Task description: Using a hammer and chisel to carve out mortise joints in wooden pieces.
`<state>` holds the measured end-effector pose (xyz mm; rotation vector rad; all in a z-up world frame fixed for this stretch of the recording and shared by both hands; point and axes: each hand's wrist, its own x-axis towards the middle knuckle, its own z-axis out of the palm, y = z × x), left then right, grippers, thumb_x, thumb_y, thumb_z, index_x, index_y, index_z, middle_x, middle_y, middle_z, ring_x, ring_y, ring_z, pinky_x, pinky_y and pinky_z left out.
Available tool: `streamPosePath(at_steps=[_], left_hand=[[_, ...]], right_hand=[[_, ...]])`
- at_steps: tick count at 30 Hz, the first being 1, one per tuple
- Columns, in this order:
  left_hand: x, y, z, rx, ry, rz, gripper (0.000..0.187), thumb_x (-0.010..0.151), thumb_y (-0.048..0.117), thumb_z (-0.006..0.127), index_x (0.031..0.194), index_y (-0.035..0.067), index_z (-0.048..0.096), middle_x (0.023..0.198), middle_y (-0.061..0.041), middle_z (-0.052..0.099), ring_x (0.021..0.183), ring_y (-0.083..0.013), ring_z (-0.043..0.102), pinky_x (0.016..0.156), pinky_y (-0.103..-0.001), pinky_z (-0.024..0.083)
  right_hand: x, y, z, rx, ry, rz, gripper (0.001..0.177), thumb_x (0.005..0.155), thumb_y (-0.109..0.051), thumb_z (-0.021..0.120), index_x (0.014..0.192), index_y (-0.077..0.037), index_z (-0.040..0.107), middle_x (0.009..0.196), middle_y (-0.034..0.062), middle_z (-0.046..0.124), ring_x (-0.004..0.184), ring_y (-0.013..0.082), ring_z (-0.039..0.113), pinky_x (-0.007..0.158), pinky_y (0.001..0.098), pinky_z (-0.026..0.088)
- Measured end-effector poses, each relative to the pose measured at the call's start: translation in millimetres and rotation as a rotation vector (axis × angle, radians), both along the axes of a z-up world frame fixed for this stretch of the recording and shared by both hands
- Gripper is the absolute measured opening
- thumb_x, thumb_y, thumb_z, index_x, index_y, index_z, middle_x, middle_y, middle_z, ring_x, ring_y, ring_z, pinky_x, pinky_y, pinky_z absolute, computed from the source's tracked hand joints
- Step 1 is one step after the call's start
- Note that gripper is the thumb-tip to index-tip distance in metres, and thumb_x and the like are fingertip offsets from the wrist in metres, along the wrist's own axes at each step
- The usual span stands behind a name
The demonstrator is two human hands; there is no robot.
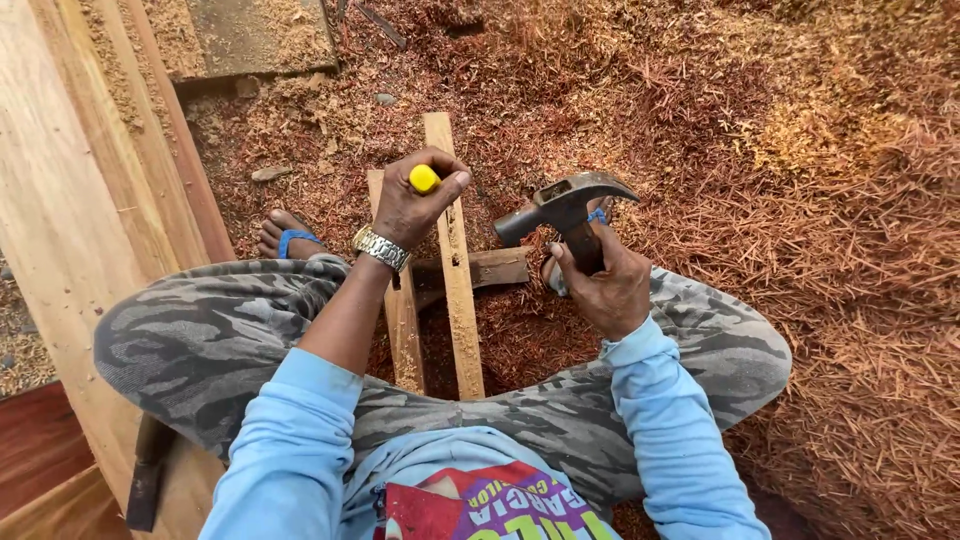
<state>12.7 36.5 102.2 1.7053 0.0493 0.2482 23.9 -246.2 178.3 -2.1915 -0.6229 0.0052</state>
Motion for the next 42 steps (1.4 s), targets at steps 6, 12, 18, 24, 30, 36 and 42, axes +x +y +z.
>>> streamPosePath(at_steps=[6,12,18,24,30,36,42], left_hand=[[8.0,0.2,-18.1,0.099,0.024,0.042,0.032,0.097,0.035,0.076,0.079,0.01,0.066,0.072,0.001,0.067,0.065,-0.0078,0.064,0.058,-0.026,0.056],[11.8,-1.1,-17.4,0.13,0.016,-0.003,0.035,0.096,0.037,0.076,0.076,0.01,0.065,0.07,0.001,0.067,0.064,-0.0079,0.064,0.058,-0.026,0.056],[11.0,-12.2,-12.3,0.196,0.008,-0.081,0.036,0.096,0.035,0.076,0.073,0.011,0.062,0.067,0.001,0.066,0.061,-0.0086,0.062,0.056,-0.029,0.054],[11.8,-24.7,-15.1,0.31,-0.015,-0.251,0.033,0.096,0.031,0.078,0.078,0.009,0.06,0.073,-0.001,0.065,0.064,-0.0133,0.062,0.061,-0.031,0.053],[21.1,-18.3,-49.6,0.258,-0.058,-0.252,0.014,0.088,0.022,0.074,0.093,0.01,0.069,0.083,0.0,0.07,0.072,-0.0119,0.066,0.069,-0.029,0.059],[18.4,-15.5,-87.2,-0.184,0.227,-0.216,0.013,0.097,0.026,0.069,0.1,0.014,0.076,0.081,0.0,0.073,0.066,-0.0082,0.065,0.06,-0.028,0.057],[25.3,-19.1,-61.6,0.275,-0.092,-0.251,0.01,0.093,0.024,0.073,0.093,0.015,0.072,0.082,0.001,0.074,0.069,-0.0075,0.069,0.063,-0.026,0.059]], right_hand=[[2.9,2.0,-3.4,-0.072,-0.005,-0.012,0.033,0.095,-0.025,0.078,0.116,-0.003,0.064,0.079,0.0082,0.075,0.069,0.0194,0.076,0.057,0.0315,0.06],[4.5,10.4,0.3,-0.045,0.033,0.024,0.034,0.096,-0.027,0.076,0.118,-0.005,0.065,0.081,0.0058,0.076,0.071,0.0194,0.077,0.06,0.031,0.062],[0.7,19.6,8.3,-0.053,0.027,0.07,0.031,0.094,-0.022,0.08,0.114,-0.006,0.062,0.075,0.0059,0.073,0.065,0.0194,0.075,0.056,0.0327,0.057],[-3.2,30.8,-5.6,0.106,-0.066,0.197,0.034,0.093,-0.01,0.075,0.119,-0.005,0.054,0.077,0.0091,0.068,0.061,0.0223,0.069,0.057,0.0362,0.054],[4.9,35.6,1.1,-0.501,0.077,0.148,0.033,0.093,-0.014,0.074,0.114,-0.003,0.05,0.071,0.0151,0.068,0.055,0.0305,0.068,0.049,0.0437,0.053],[-2.9,43.5,14.6,-0.097,-0.052,0.16,0.031,0.097,-0.014,0.069,0.117,-0.005,0.048,0.077,0.0173,0.068,0.062,0.0294,0.071,0.051,0.0406,0.055],[7.2,34.8,-11.3,-0.458,0.189,0.172,0.031,0.094,-0.013,0.07,0.114,-0.004,0.048,0.069,0.015,0.068,0.056,0.0323,0.068,0.052,0.0458,0.053]])
